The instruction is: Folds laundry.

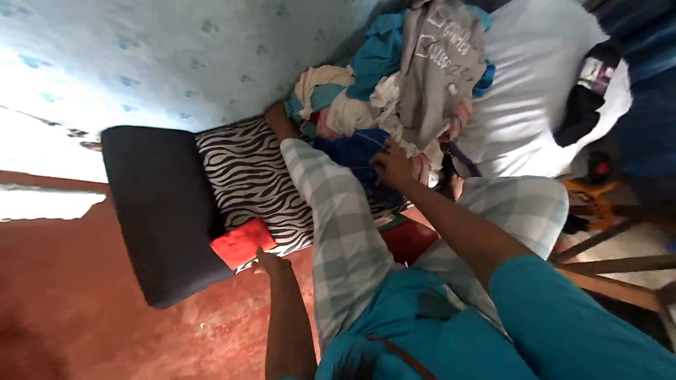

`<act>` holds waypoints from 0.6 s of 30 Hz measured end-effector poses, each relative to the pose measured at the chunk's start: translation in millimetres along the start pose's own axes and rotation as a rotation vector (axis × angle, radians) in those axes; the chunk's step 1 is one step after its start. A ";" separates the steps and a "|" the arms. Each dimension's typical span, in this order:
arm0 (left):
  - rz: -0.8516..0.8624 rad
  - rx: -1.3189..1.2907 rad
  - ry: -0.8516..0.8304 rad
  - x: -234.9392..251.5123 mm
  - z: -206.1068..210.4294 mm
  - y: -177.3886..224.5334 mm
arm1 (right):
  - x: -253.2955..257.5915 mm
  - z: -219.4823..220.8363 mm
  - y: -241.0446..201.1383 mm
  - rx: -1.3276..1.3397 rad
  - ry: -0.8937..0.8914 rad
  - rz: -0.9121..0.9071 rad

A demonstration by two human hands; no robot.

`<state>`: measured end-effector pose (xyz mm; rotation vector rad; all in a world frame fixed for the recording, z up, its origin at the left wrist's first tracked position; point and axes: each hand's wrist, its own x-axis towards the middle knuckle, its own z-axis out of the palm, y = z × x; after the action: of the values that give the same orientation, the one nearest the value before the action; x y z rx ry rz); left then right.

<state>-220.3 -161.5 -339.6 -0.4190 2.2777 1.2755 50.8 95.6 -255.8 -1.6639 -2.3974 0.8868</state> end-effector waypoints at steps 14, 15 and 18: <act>1.219 -0.070 -0.721 -176.0 3.8 138.0 | -66.2 -174.4 -71.9 0.859 -0.146 -0.444; 1.183 -0.012 -0.769 -191.3 13.3 134.3 | -80.8 -194.9 -75.7 0.939 -0.152 -0.526; 0.877 -0.243 -0.836 -197.3 53.3 102.4 | -119.8 -243.6 -74.2 1.077 -0.127 -0.809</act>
<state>-91.8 -57.9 -181.5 0.9819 1.5619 1.6778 132.1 71.3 12.6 -0.2334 -1.7296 1.6237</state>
